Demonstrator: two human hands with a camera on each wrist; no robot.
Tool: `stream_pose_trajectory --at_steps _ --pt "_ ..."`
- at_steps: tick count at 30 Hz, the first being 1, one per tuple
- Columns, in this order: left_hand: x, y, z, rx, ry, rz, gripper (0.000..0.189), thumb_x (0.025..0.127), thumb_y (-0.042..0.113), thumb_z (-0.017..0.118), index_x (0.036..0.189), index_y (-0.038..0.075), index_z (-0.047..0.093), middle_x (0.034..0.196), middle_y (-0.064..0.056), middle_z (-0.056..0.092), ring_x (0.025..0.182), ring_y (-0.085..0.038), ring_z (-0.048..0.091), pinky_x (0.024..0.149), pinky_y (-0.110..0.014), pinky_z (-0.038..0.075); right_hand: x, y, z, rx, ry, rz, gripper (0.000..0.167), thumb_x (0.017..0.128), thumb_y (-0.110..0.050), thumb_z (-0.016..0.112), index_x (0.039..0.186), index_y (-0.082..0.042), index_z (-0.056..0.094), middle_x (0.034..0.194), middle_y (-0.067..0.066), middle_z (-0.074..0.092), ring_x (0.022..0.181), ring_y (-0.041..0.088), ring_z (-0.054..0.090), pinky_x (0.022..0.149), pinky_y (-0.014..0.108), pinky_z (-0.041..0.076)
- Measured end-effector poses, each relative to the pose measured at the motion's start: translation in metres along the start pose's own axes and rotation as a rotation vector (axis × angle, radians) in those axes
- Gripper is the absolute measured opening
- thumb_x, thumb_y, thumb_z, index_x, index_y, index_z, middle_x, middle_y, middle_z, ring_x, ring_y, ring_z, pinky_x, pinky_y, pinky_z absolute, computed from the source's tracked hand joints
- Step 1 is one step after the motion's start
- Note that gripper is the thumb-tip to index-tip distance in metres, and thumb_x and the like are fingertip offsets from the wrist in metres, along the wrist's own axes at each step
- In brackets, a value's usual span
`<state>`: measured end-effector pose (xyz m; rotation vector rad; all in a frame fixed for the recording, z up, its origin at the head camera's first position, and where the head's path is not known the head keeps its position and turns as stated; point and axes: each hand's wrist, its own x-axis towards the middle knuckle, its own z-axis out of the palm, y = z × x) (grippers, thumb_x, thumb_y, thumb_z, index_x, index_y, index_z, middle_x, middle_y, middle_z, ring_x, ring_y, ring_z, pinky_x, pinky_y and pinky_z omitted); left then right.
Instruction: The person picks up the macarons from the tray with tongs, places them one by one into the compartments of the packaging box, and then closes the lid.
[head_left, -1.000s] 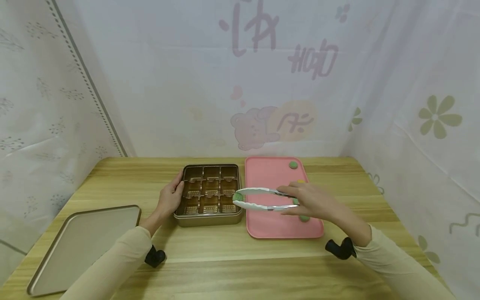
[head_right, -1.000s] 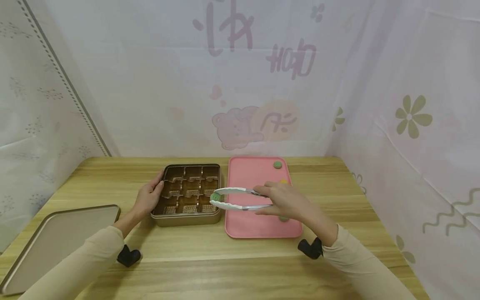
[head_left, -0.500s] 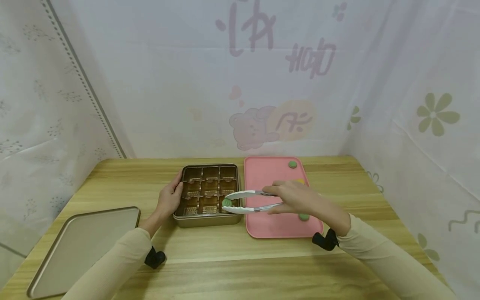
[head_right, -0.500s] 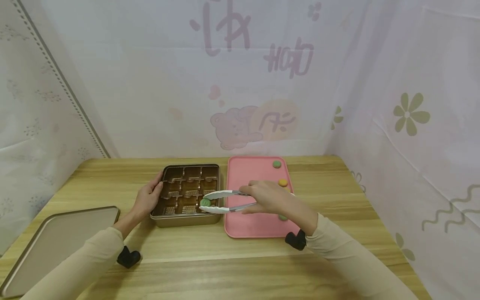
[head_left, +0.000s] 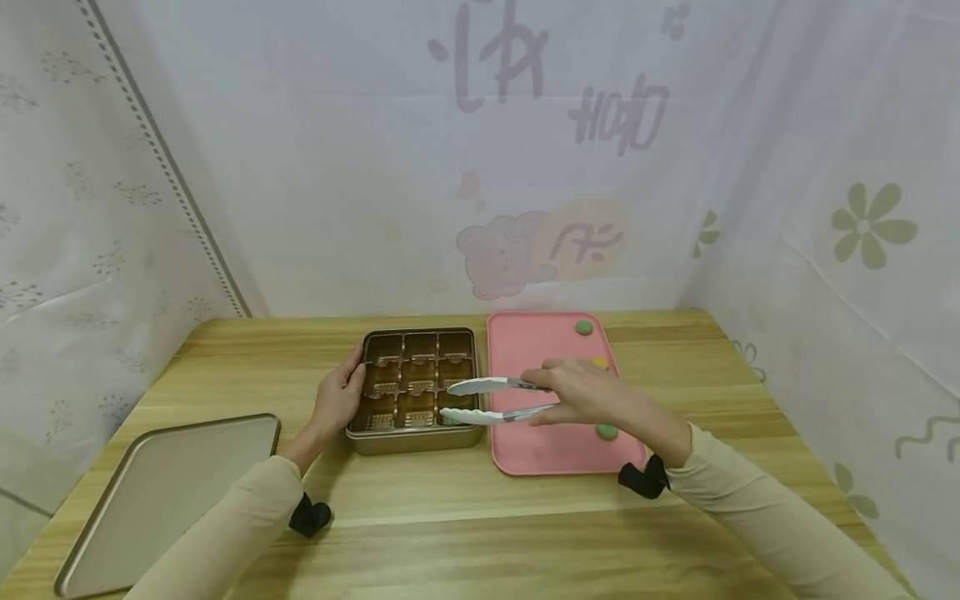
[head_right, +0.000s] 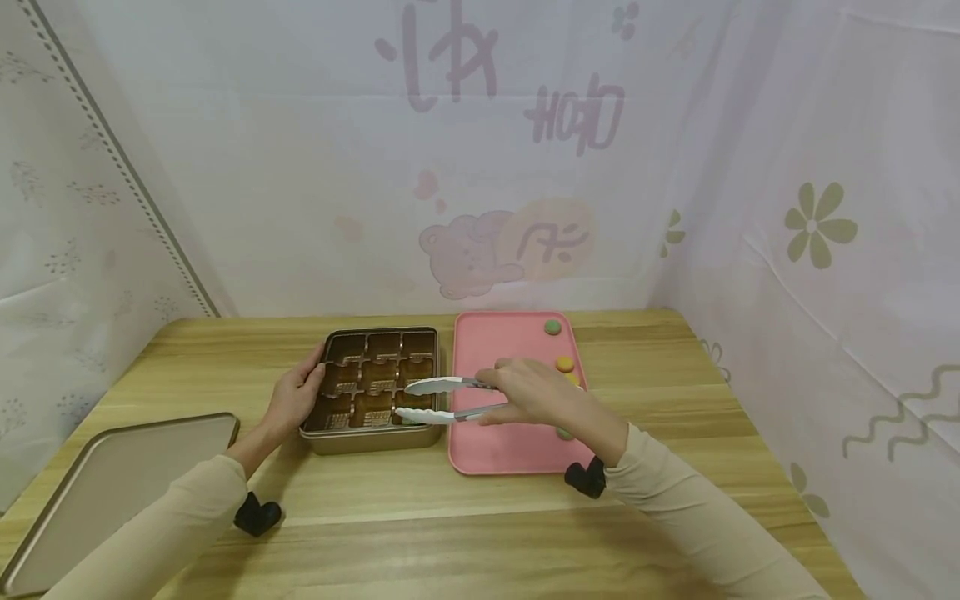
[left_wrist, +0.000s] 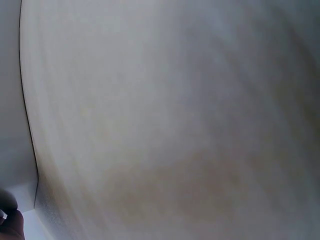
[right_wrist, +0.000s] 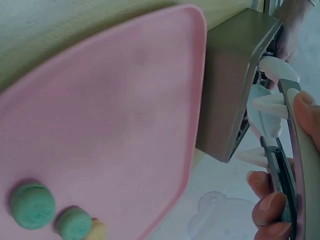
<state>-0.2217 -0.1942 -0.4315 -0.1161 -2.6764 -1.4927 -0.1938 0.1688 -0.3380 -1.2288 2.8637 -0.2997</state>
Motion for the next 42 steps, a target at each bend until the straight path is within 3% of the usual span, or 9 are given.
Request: stream_pose_trajectory --at_steps 6,10,16,20,27,33,38,42 --pt "0.000 0.001 0.000 -0.003 0.025 -0.011 0.048 0.103 0.014 0.034 0.149 0.002 0.023 0.153 -0.016 0.023 0.140 -0.035 0.023 0.114 -0.048 0.024 -0.011 0.004 0.008 0.010 0.021 0.028 0.056 0.077 -0.043 0.075 0.120 -0.010 0.062 0.086 -0.001 0.060 0.067 0.007 0.049 0.054 0.017 0.040" --pt "0.000 0.002 0.000 0.002 0.028 -0.010 0.048 0.104 0.014 0.034 0.149 0.002 0.023 0.153 -0.016 0.023 0.140 -0.035 0.023 0.114 -0.047 0.023 -0.029 0.010 0.012 0.046 0.078 0.038 0.056 0.077 -0.040 0.075 0.122 -0.011 0.060 0.088 -0.003 0.058 0.069 0.006 0.044 0.057 0.019 0.039" --pt "0.001 0.002 -0.001 0.003 0.021 0.003 0.048 0.104 0.015 0.034 0.148 0.001 0.023 0.153 -0.016 0.022 0.140 -0.035 0.022 0.114 -0.047 0.023 -0.070 0.026 0.016 0.120 0.206 0.024 0.058 0.075 -0.033 0.078 0.125 -0.008 0.060 0.093 -0.002 0.060 0.068 0.002 0.045 0.055 0.016 0.040" --pt "0.002 0.001 -0.002 0.011 0.019 0.007 0.048 0.104 0.014 0.034 0.149 0.001 0.023 0.153 -0.016 0.022 0.140 -0.035 0.023 0.114 -0.048 0.024 -0.105 0.035 0.019 0.162 0.260 0.056 0.060 0.074 -0.027 0.079 0.126 -0.004 0.059 0.091 -0.002 0.060 0.061 -0.004 0.039 0.049 0.015 0.037" --pt "0.003 0.001 -0.002 0.015 0.034 0.007 0.048 0.104 0.015 0.034 0.148 0.001 0.024 0.153 -0.016 0.024 0.140 -0.034 0.024 0.114 -0.047 0.025 -0.158 0.050 0.020 0.108 0.328 0.174 0.058 0.071 -0.023 0.082 0.121 0.000 0.062 0.093 0.006 0.066 0.052 -0.008 0.032 0.042 0.014 0.034" --pt "0.002 0.002 0.000 -0.009 0.027 0.013 0.048 0.103 0.013 0.034 0.148 -0.001 0.023 0.153 -0.017 0.022 0.140 -0.035 0.022 0.115 -0.047 0.023 -0.188 0.060 0.021 0.006 0.300 0.262 0.059 0.069 -0.028 0.082 0.115 0.002 0.063 0.092 0.011 0.066 0.053 -0.006 0.037 0.044 0.015 0.036" --pt "0.000 0.002 0.001 -0.010 0.014 -0.013 0.048 0.104 0.014 0.033 0.149 0.002 0.021 0.154 -0.015 0.020 0.141 -0.034 0.021 0.115 -0.047 0.022 -0.204 0.063 0.024 -0.070 0.293 0.271 0.061 0.064 -0.034 0.084 0.112 -0.002 0.065 0.089 0.007 0.066 0.064 0.002 0.052 0.048 0.019 0.042" --pt "-0.001 0.000 0.001 -0.002 0.015 -0.033 0.048 0.104 0.015 0.033 0.150 0.004 0.021 0.154 -0.013 0.021 0.141 -0.033 0.021 0.115 -0.046 0.022 -0.209 0.066 0.028 -0.085 0.312 0.235 0.060 0.062 -0.033 0.086 0.110 -0.004 0.066 0.084 0.000 0.065 0.065 -0.003 0.048 0.048 0.019 0.041"
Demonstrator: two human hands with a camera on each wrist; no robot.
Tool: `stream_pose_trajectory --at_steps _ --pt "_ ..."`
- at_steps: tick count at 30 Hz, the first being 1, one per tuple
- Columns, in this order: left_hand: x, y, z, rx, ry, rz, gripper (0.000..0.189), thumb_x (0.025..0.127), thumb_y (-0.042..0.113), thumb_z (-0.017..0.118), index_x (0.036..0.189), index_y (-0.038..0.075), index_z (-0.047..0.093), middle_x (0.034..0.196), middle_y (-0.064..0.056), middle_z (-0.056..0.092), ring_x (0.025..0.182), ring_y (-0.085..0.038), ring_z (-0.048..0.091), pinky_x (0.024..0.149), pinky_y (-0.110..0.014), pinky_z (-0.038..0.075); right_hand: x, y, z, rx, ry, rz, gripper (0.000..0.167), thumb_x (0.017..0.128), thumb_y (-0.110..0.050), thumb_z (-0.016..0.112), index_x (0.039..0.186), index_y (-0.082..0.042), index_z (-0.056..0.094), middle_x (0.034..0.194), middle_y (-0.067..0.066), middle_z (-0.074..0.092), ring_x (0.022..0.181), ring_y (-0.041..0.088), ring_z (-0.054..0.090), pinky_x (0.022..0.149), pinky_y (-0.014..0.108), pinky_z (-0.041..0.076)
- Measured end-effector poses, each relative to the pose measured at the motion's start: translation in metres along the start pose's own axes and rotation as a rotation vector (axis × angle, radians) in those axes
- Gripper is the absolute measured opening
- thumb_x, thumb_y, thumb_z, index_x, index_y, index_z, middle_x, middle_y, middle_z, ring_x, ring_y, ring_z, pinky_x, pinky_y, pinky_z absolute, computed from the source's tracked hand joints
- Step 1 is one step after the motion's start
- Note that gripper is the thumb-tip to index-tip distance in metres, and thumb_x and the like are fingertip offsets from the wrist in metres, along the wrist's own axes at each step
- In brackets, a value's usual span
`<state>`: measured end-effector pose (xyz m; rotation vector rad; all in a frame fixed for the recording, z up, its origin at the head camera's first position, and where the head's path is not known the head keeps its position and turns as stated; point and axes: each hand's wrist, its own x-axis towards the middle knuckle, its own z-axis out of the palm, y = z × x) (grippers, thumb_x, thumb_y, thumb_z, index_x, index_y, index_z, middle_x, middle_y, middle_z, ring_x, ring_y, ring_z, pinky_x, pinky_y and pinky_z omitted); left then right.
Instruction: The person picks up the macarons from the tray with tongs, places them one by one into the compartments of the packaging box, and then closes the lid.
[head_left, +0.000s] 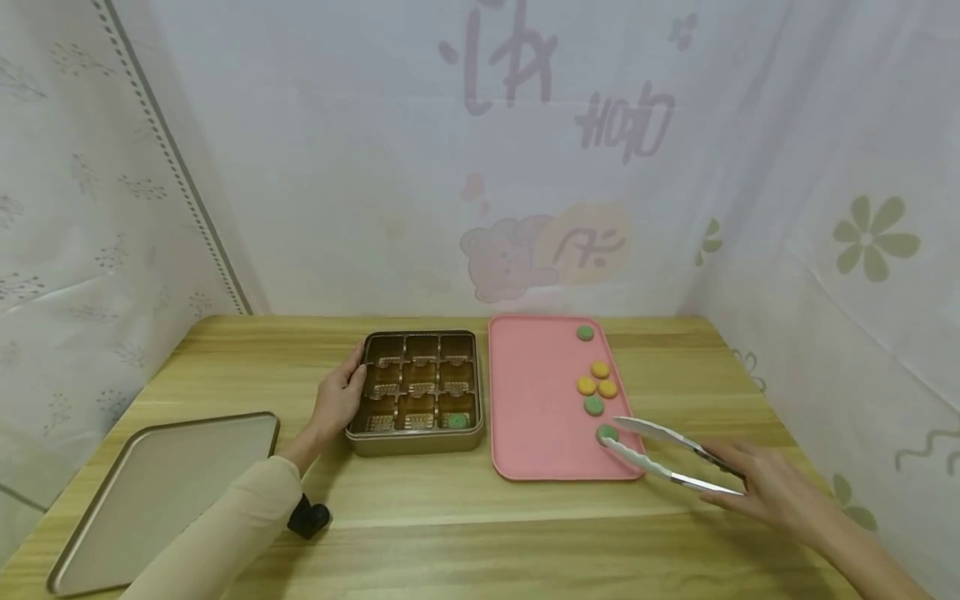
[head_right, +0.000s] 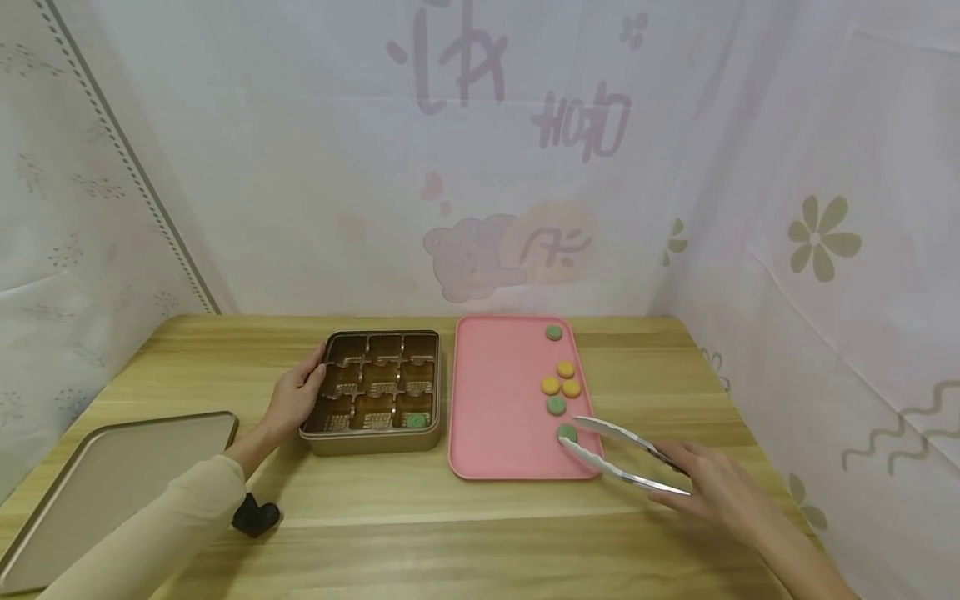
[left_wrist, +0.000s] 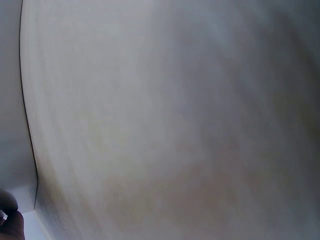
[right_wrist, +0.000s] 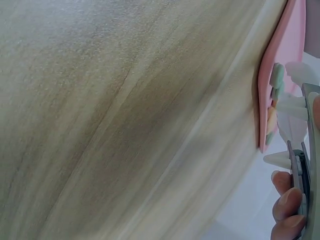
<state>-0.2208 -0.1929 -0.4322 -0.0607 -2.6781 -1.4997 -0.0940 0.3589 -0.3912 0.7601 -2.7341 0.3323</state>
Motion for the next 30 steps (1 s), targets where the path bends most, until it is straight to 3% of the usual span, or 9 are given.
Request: stream_pose_trajectory --at_steps 9,30 --pt "-0.0038 -0.0017 0.0014 -0.007 -0.001 -0.010 0.048 0.104 0.016 0.032 0.150 0.005 0.021 0.154 -0.013 0.021 0.141 -0.033 0.021 0.115 -0.047 0.022 -0.0001 -0.0020 0.0047 -0.043 -0.048 0.049 0.059 0.064 -0.039 0.084 0.112 -0.010 0.067 0.088 -0.001 0.066 0.068 0.009 0.061 0.051 0.024 0.047" --pt "-0.0011 0.0000 0.0010 -0.006 0.016 0.000 0.048 0.104 0.015 0.034 0.150 0.006 0.023 0.153 -0.013 0.023 0.140 -0.033 0.023 0.114 -0.047 0.024 0.0061 -0.0046 0.0053 -0.020 -0.084 0.081 0.056 0.069 -0.036 0.081 0.114 -0.006 0.065 0.094 0.009 0.068 0.070 0.019 0.067 0.051 0.027 0.050"
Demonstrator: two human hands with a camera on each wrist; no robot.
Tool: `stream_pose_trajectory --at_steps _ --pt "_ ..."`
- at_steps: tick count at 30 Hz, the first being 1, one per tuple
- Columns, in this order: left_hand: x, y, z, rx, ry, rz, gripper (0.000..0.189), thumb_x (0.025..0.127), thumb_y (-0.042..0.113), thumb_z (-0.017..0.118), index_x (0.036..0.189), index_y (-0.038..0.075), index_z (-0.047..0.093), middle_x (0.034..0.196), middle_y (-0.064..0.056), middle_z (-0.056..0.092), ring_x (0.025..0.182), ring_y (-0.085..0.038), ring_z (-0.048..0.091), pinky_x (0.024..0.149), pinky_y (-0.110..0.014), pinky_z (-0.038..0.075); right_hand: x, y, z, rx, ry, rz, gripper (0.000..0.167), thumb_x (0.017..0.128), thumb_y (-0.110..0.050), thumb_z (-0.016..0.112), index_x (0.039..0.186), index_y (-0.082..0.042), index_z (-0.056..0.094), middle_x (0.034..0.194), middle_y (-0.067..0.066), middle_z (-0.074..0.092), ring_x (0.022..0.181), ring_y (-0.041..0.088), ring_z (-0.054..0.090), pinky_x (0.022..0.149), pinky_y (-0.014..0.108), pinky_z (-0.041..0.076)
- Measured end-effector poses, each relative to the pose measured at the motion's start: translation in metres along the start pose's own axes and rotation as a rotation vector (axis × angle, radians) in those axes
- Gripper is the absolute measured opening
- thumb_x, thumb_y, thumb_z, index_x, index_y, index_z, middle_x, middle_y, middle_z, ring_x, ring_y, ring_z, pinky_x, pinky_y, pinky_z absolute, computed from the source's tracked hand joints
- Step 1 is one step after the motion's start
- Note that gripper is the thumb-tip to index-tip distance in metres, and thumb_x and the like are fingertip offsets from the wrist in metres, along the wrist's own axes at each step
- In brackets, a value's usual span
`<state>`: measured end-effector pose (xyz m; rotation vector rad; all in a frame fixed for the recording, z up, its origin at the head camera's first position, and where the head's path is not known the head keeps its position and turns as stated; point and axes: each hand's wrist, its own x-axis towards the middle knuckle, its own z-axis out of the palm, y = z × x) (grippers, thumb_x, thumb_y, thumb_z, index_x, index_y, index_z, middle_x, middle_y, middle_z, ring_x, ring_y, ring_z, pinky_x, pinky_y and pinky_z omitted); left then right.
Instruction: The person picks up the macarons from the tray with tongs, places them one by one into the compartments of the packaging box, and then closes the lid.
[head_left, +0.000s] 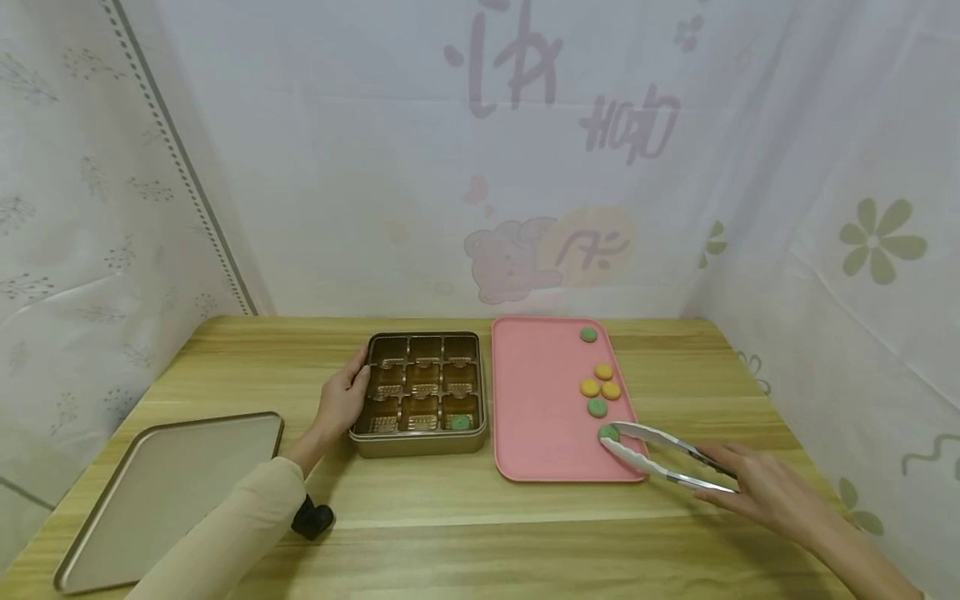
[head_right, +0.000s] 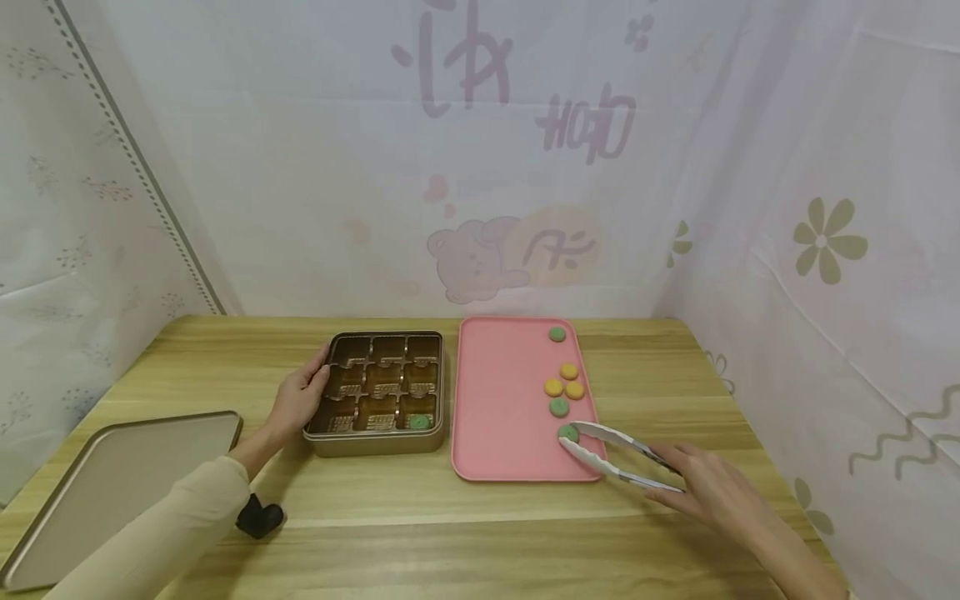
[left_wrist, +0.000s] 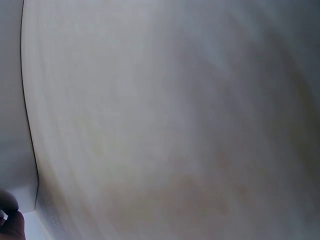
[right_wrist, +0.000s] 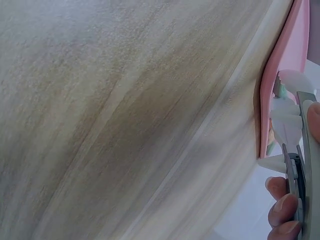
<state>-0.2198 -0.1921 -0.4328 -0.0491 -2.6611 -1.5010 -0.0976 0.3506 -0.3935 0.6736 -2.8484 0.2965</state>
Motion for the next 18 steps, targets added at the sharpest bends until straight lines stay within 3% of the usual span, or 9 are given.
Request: stream_pose_trajectory --at_steps 12,18 --pt "0.000 0.000 0.001 -0.001 0.017 0.003 0.048 0.103 0.012 0.035 0.149 0.004 0.025 0.152 -0.015 0.024 0.140 -0.035 0.024 0.114 -0.048 0.024 0.017 -0.013 -0.002 0.034 -0.008 -0.007 0.056 0.074 -0.037 0.078 0.116 -0.002 0.064 0.095 0.010 0.069 0.059 -0.002 0.046 0.049 0.018 0.040" --pt "0.000 0.000 0.000 -0.007 0.014 -0.008 0.048 0.103 0.013 0.035 0.149 0.005 0.024 0.153 -0.014 0.024 0.140 -0.033 0.024 0.114 -0.046 0.024 0.031 -0.021 -0.001 0.027 0.014 -0.025 0.053 0.074 -0.037 0.078 0.115 -0.005 0.065 0.090 0.003 0.067 0.060 -0.003 0.045 0.049 0.018 0.038"
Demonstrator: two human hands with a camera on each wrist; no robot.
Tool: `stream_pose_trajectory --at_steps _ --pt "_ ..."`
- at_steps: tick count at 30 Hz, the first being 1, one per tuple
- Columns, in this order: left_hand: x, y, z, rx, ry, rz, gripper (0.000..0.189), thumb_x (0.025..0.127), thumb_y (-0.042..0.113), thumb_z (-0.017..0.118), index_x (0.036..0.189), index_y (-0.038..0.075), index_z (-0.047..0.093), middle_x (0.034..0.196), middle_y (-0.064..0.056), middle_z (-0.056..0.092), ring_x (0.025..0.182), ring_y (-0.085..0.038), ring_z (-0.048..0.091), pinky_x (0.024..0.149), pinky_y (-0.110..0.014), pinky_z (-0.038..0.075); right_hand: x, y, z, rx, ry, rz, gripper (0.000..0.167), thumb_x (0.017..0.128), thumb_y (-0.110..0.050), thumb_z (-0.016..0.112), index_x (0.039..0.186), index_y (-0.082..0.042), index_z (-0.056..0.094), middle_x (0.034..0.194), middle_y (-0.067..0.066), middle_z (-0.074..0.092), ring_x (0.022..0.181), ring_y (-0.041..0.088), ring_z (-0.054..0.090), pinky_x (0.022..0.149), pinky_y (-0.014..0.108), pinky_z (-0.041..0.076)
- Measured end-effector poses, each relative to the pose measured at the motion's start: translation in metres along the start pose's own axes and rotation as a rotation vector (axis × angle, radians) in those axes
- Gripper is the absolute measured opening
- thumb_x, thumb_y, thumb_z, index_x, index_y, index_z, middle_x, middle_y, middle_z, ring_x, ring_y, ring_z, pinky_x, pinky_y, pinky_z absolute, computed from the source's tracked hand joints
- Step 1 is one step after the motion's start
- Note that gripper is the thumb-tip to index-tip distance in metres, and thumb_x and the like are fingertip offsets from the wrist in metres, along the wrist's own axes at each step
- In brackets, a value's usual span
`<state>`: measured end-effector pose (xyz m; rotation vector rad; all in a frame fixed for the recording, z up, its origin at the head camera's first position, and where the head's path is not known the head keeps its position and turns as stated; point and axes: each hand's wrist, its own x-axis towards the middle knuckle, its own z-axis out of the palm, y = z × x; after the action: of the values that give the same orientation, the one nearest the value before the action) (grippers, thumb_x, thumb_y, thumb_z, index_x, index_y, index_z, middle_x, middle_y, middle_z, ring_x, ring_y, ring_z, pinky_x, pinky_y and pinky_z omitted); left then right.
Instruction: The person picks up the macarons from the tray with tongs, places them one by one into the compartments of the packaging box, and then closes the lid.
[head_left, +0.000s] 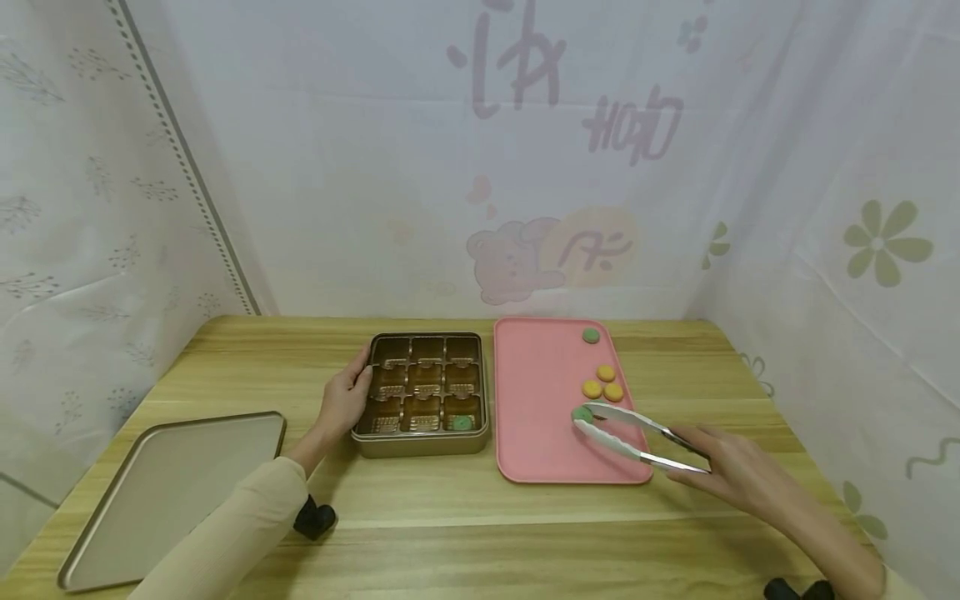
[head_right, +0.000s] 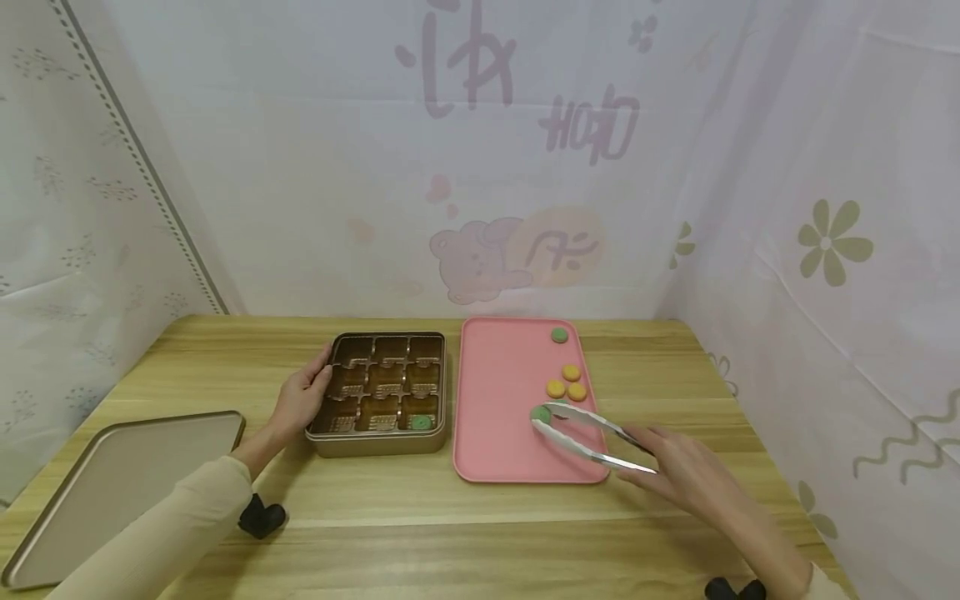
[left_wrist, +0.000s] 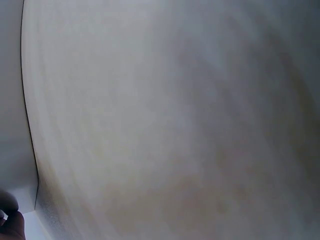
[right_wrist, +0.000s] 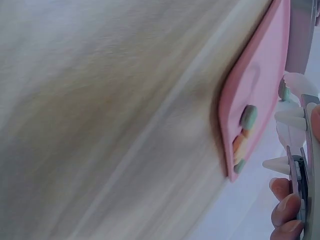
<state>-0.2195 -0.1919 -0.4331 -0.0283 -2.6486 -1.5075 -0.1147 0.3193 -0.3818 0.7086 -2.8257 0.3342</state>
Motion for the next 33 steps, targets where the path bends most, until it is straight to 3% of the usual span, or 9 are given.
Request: stream_pose_trajectory --at_steps 5,9,14,20,26,33 --pt "0.001 -0.001 0.000 0.006 -0.003 0.009 0.048 0.103 0.014 0.034 0.149 0.006 0.023 0.153 -0.013 0.024 0.140 -0.032 0.024 0.115 -0.046 0.024 0.014 -0.008 0.001 0.037 0.002 -0.011 0.054 0.076 -0.035 0.077 0.119 -0.006 0.064 0.077 -0.007 0.057 0.053 -0.006 0.034 0.044 0.015 0.033" --pt "0.001 -0.002 -0.001 0.003 -0.008 0.005 0.048 0.104 0.015 0.034 0.150 0.006 0.023 0.153 -0.013 0.023 0.141 -0.032 0.023 0.115 -0.046 0.023 0.029 -0.019 0.000 0.072 -0.012 -0.017 0.058 0.077 -0.039 0.075 0.124 -0.007 0.062 0.076 -0.011 0.052 0.052 -0.006 0.031 0.043 0.015 0.031" --pt "0.001 -0.002 0.000 -0.003 -0.006 -0.012 0.048 0.104 0.016 0.034 0.150 0.008 0.023 0.154 -0.011 0.023 0.141 -0.031 0.023 0.115 -0.045 0.024 0.053 -0.035 0.003 0.127 0.003 -0.099 0.058 0.077 -0.035 0.077 0.126 -0.009 0.061 0.077 -0.012 0.050 0.055 -0.005 0.036 0.046 0.015 0.034" --pt "0.001 -0.002 0.000 0.004 -0.014 -0.007 0.048 0.104 0.017 0.033 0.150 0.008 0.022 0.154 -0.011 0.023 0.141 -0.032 0.023 0.114 -0.046 0.024 0.080 -0.056 0.012 0.160 0.056 -0.233 0.050 0.073 -0.032 0.080 0.117 -0.016 0.062 0.082 -0.011 0.055 0.057 -0.001 0.042 0.048 0.013 0.037" --pt "0.002 -0.001 0.000 -0.004 -0.022 -0.009 0.049 0.104 0.017 0.033 0.150 0.007 0.021 0.154 -0.011 0.022 0.141 -0.031 0.022 0.115 -0.046 0.023 0.102 -0.082 0.019 0.150 0.001 -0.245 0.051 0.077 -0.039 0.075 0.119 -0.015 0.062 0.084 -0.007 0.056 0.063 0.000 0.041 0.052 0.016 0.039" --pt "0.002 -0.002 0.001 -0.012 -0.014 -0.019 0.048 0.104 0.016 0.034 0.150 0.006 0.023 0.154 -0.011 0.023 0.141 -0.031 0.023 0.115 -0.045 0.023 0.123 -0.105 0.033 0.148 -0.069 -0.264 0.055 0.078 -0.045 0.073 0.122 -0.014 0.061 0.088 -0.003 0.062 0.065 0.004 0.049 0.055 0.016 0.042"
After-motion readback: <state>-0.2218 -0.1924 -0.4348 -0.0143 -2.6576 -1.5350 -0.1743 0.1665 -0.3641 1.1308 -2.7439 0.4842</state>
